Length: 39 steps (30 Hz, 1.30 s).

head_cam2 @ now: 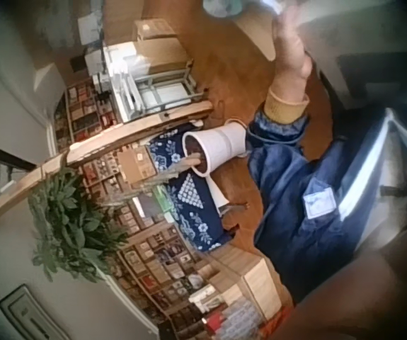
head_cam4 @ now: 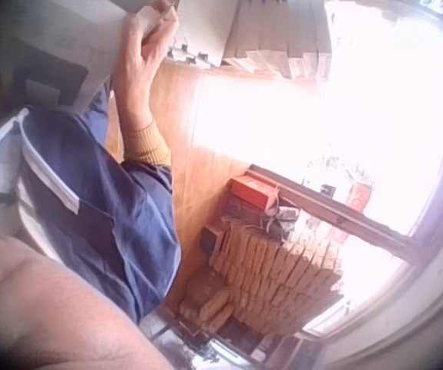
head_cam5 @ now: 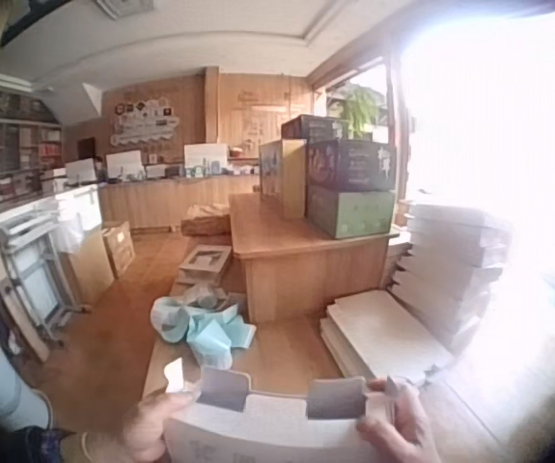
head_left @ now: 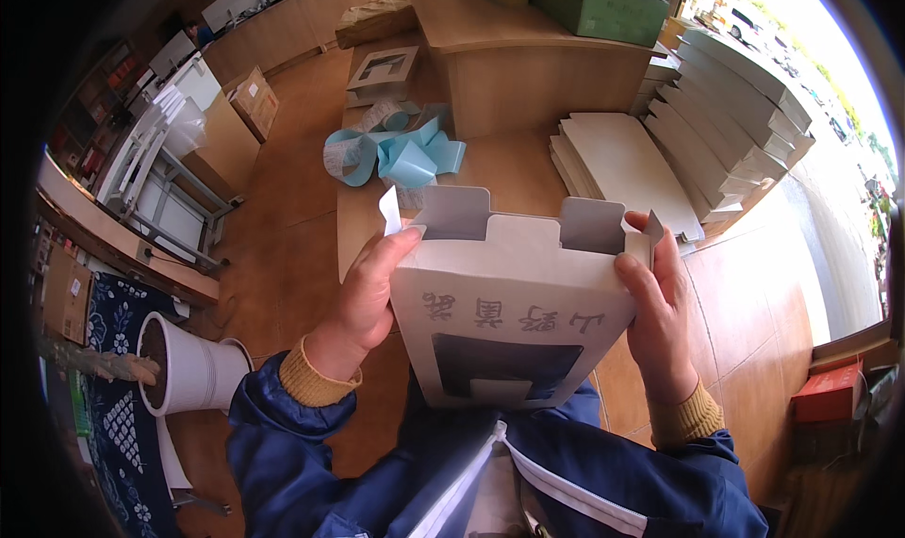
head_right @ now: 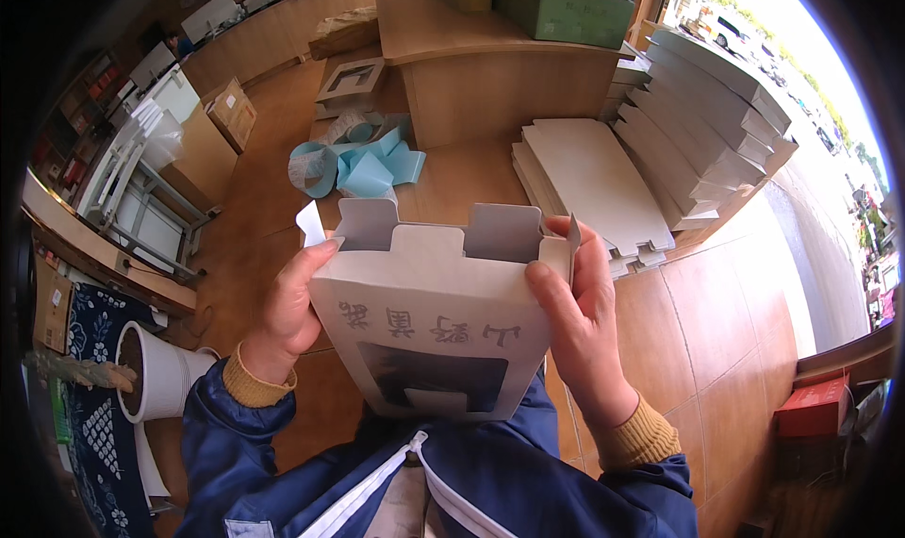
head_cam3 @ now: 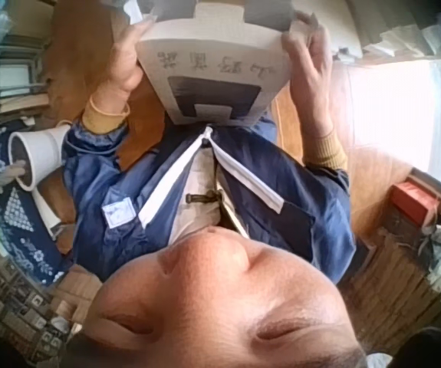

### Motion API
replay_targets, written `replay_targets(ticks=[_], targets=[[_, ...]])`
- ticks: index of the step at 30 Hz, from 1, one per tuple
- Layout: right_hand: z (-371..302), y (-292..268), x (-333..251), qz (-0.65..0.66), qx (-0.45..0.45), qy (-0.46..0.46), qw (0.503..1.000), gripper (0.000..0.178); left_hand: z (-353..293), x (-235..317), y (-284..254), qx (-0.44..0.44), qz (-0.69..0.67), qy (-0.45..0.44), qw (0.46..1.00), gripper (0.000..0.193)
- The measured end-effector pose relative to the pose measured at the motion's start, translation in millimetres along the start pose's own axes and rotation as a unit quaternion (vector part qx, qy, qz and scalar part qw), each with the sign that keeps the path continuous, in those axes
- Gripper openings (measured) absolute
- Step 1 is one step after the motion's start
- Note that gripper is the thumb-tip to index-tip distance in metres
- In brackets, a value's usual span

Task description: The person repeatedly assembles flat white cardboard boxes by folding the side flaps and tucking tabs into slots. They also tear off small labels from a roll and place them on the assembled boxes before stacking them.

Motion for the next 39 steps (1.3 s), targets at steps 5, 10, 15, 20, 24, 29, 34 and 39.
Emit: replay_targets(ticks=[5, 10, 15, 20, 24, 29, 34, 39], targets=[[5, -4, 7, 0.025, -0.008, 0.025, 0.999, 0.043, -7, 7, 2, 0.037, 0.079, -0.008, 0.996, 0.032], [6, -7, 15, -0.082, 0.022, 0.01, 0.996, 0.04, -9, 8, 2, 0.027, 0.27, 0.026, 0.962, 0.04], [5, -4, 13, -0.12, -0.034, -0.077, 0.989, 0.042, -10, 5, 2, -0.006, 0.326, 0.109, 0.939, 0.054], [11, -11, 10, -0.001, -0.069, 0.013, 0.998, 0.047, -2, 5, 2, -0.081, -0.008, -0.005, 0.997, 0.052], [12, -10, 10, 0.064, -0.083, 0.095, 0.99, 0.038, 2, 1, 0, -0.049, -0.021, -0.044, 0.998, 0.036], [27, -10, 13, 0.076, -0.124, 0.13, 0.981, 0.032, 10, -3, -5, -0.028, -0.037, -0.027, 0.999, 0.026], [35, -11, 26, 0.079, -0.108, 0.084, 0.987, 0.027, 18, -8, -12, -0.017, -0.023, 0.014, 0.999, 0.023], [38, -10, 27, -0.027, -0.161, -0.132, 0.978, 0.03, 21, -6, -12, -0.097, 0.025, 0.082, 0.992, 0.025]])
Point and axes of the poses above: each hand's wrist, its own z-axis towards the middle knuckle, its own y-axis out of the palm, x = y × z, the point moved 3 cm from there along z, towards the middle knuckle, and after that the axes turned 6 degrees about y, right-handed, at the moved point
